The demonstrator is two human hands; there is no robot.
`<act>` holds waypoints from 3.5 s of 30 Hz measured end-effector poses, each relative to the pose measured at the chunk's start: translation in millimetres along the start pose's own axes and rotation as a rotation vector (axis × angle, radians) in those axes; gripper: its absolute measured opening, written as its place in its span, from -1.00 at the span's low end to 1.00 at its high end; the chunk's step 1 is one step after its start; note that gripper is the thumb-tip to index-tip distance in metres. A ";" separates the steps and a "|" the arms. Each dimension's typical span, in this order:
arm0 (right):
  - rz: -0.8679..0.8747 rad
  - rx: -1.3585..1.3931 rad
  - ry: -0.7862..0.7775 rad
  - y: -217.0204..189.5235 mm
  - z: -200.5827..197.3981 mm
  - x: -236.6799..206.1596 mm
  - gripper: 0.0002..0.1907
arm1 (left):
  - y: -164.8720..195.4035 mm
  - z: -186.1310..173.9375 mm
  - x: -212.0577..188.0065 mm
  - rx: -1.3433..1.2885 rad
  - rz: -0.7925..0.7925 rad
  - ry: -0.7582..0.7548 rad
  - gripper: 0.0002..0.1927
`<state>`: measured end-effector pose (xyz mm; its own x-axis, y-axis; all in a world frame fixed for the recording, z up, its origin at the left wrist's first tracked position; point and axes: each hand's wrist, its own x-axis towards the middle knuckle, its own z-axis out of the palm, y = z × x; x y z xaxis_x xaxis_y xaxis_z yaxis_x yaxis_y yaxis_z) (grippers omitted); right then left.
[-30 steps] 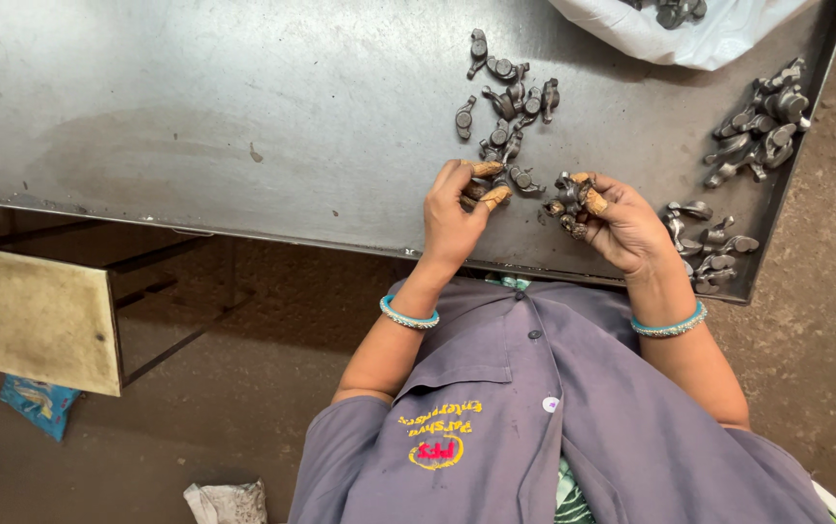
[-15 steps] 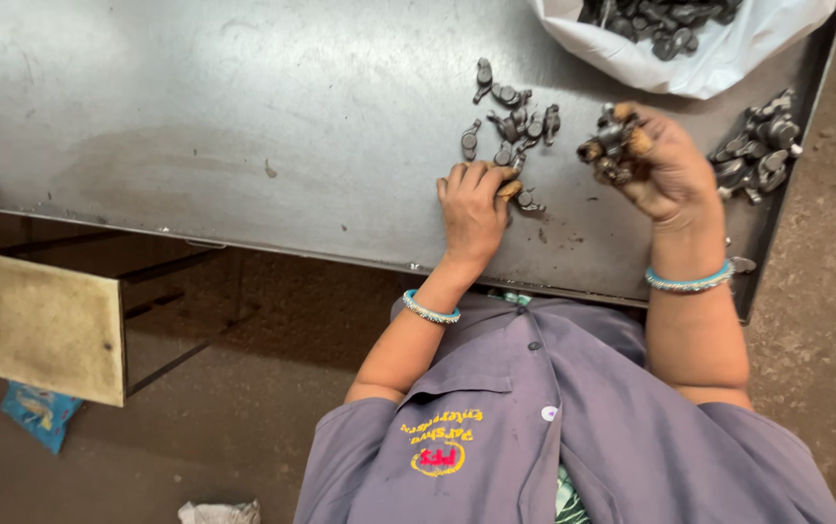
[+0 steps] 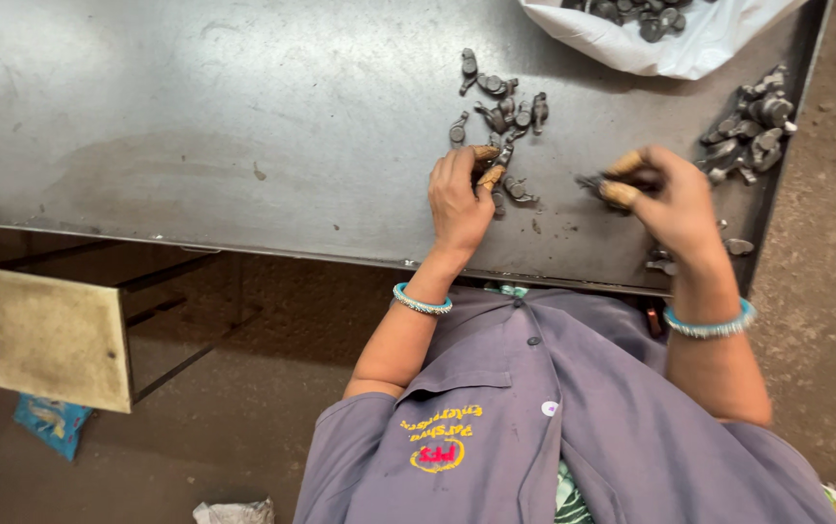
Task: The person stands at a metal table sorting small metal castings. They pick up individual castings from a pile, turn them over in their hands, and place them into separate groups on the table, working through the pile one piece at a time.
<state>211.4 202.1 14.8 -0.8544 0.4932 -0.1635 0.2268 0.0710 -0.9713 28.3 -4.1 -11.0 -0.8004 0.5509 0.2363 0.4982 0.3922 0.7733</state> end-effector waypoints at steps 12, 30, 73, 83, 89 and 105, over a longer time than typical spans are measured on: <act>-0.173 -0.980 0.012 -44.8 -13.6 -54.4 -0.73 | -15.7 -13.0 -15.2 -1.424 -0.719 -0.252 -0.77; 0.050 0.359 -0.049 -0.4 62.0 1.0 -0.61 | 8.1 -5.8 -50.2 -0.600 -0.107 -0.066 -0.70; -0.514 -0.772 0.026 -30.2 94.4 27.4 -0.39 | -17.0 -31.4 -22.6 -0.378 -0.225 -0.039 -0.61; 0.093 0.442 -0.044 29.3 68.4 20.6 -0.55 | -10.4 -27.5 -22.9 -0.386 -0.186 -0.040 -0.61; 0.333 0.994 -0.132 43.9 50.1 6.4 -0.52 | -8.3 -24.9 -21.2 -0.407 -0.192 -0.056 -0.62; 0.253 0.404 -0.337 -11.8 22.5 41.5 -0.74 | -18.2 -21.2 -11.5 -0.294 -0.336 -0.050 -0.51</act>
<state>162.7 202.2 15.6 -0.9135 0.1436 -0.3805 0.3036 -0.3820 -0.8729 21.4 -33.3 -15.2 -0.8811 0.4662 -0.0793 0.0916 0.3328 0.9385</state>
